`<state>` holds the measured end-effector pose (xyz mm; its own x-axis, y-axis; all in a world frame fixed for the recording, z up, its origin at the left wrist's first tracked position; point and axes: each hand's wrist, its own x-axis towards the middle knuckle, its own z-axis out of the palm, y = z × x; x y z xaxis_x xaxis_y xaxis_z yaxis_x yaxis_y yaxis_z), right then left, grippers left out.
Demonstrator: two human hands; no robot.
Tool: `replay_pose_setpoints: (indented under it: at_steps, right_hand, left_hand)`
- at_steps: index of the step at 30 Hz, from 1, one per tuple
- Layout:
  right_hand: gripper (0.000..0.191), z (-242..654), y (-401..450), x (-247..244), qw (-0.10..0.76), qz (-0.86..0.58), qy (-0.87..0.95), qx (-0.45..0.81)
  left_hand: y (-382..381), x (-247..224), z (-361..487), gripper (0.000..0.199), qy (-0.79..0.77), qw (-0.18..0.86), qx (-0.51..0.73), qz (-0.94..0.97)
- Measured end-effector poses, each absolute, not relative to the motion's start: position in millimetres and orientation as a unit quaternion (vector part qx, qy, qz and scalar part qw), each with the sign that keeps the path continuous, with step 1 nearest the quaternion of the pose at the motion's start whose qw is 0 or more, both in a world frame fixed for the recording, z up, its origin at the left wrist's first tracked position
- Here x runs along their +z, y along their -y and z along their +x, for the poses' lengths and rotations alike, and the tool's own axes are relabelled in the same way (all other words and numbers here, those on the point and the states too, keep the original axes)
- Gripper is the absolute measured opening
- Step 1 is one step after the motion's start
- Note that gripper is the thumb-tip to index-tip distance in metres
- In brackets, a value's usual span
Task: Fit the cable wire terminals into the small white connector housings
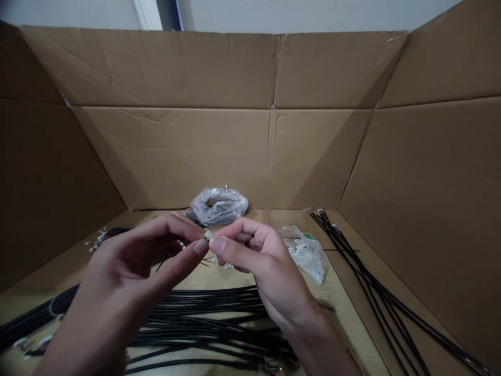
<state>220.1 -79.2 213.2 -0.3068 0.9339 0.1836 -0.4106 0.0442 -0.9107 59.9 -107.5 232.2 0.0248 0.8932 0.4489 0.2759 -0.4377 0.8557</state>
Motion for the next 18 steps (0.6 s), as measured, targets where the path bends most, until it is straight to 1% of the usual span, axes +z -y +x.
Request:
replay_pose_setpoints:
  at_steps: [4,10,18]
  right_hand:
    - [0.023,222.0,82.2,215.9,0.523,-0.258,0.498,0.642]
    - [0.024,222.8,83.3,216.6,0.520,-0.250,0.497,0.648]
    - [0.024,220.1,82.7,217.8,0.534,-0.253,0.479,0.649]
  left_hand:
    - [111.7,235.6,61.2,0.015,-0.450,0.261,0.538,0.664]
    - [115.5,236.5,60.8,0.016,-0.433,0.252,0.539,0.677]
    - [113.3,232.9,62.7,0.010,-0.423,0.275,0.568,0.650]
